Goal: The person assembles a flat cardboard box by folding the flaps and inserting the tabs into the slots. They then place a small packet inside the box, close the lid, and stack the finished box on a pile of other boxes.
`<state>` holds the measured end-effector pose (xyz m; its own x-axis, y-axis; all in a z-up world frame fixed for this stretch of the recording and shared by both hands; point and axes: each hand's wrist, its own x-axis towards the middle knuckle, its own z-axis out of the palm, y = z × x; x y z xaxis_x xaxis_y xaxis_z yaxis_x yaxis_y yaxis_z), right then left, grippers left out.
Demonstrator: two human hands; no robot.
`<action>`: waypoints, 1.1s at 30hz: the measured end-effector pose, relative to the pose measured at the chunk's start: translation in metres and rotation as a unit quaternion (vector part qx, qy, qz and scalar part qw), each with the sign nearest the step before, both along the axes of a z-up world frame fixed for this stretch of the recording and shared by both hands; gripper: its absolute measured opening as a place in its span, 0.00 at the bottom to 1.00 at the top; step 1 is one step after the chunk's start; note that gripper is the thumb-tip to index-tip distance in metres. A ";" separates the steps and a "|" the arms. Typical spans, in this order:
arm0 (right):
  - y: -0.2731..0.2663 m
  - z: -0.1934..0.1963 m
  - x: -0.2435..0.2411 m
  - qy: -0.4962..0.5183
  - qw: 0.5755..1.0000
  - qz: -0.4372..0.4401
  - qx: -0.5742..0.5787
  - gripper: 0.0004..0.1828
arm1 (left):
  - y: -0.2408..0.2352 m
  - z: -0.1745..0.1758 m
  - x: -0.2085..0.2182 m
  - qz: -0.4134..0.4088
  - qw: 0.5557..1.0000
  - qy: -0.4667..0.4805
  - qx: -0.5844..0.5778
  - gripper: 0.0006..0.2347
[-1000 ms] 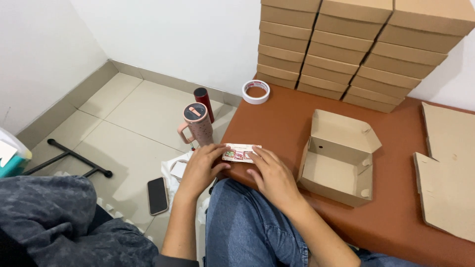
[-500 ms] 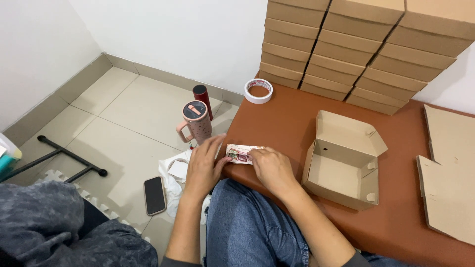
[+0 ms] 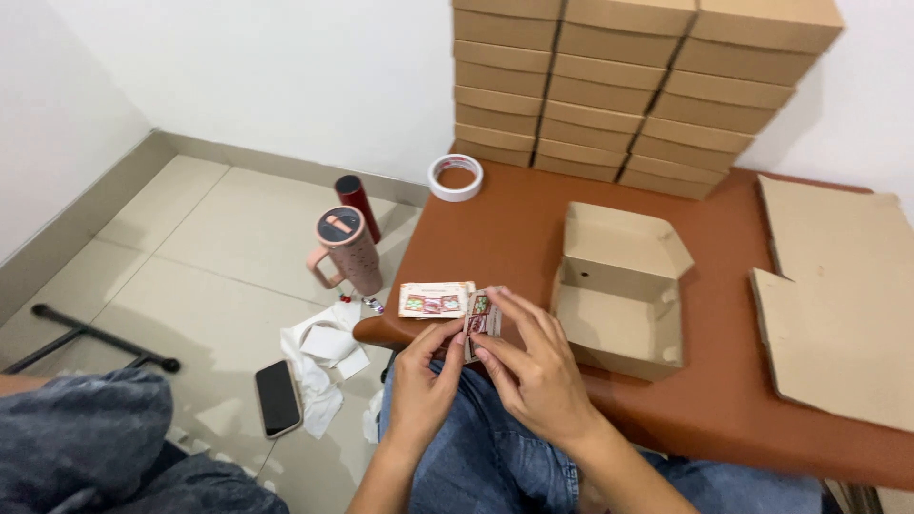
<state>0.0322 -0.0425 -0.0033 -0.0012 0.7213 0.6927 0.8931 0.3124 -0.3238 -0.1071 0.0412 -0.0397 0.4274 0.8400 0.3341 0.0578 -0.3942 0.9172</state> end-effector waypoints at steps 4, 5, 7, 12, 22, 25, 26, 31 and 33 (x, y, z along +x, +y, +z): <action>-0.023 0.029 0.026 -0.002 1.000 -0.015 -0.002 0.08 | -0.007 0.037 0.020 -0.063 0.993 0.015 0.101 0.09; -0.030 0.036 0.035 0.015 0.999 -0.031 -0.004 0.12 | -0.008 0.049 0.028 -0.074 0.977 0.034 0.199 0.07; -0.042 0.046 0.058 0.031 0.998 -0.051 -0.007 0.19 | -0.009 0.066 0.046 -0.088 0.950 0.049 0.295 0.06; -0.066 0.053 0.116 0.229 0.948 -0.172 -0.139 0.10 | 0.009 0.082 0.098 -0.201 0.948 0.108 0.223 0.13; -0.021 -0.028 0.172 -0.008 0.878 -0.303 -0.371 0.08 | 0.028 -0.014 0.191 -0.085 0.807 0.352 0.466 0.06; -0.005 -0.051 0.178 -0.085 0.879 -0.286 -0.371 0.06 | 0.028 -0.019 0.199 -0.062 0.785 0.356 0.504 0.07; -0.003 -0.057 0.181 -0.078 0.882 -0.280 -0.371 0.06 | 0.028 -0.022 0.200 -0.068 0.784 0.362 0.500 0.07; 0.006 -0.083 0.185 -0.080 0.878 -0.280 -0.379 0.06 | 0.027 -0.028 0.201 -0.050 0.782 0.354 0.510 0.07; 0.006 -0.095 0.185 -0.120 0.867 -0.299 -0.381 0.12 | 0.027 -0.029 0.204 -0.033 0.781 0.319 0.536 0.07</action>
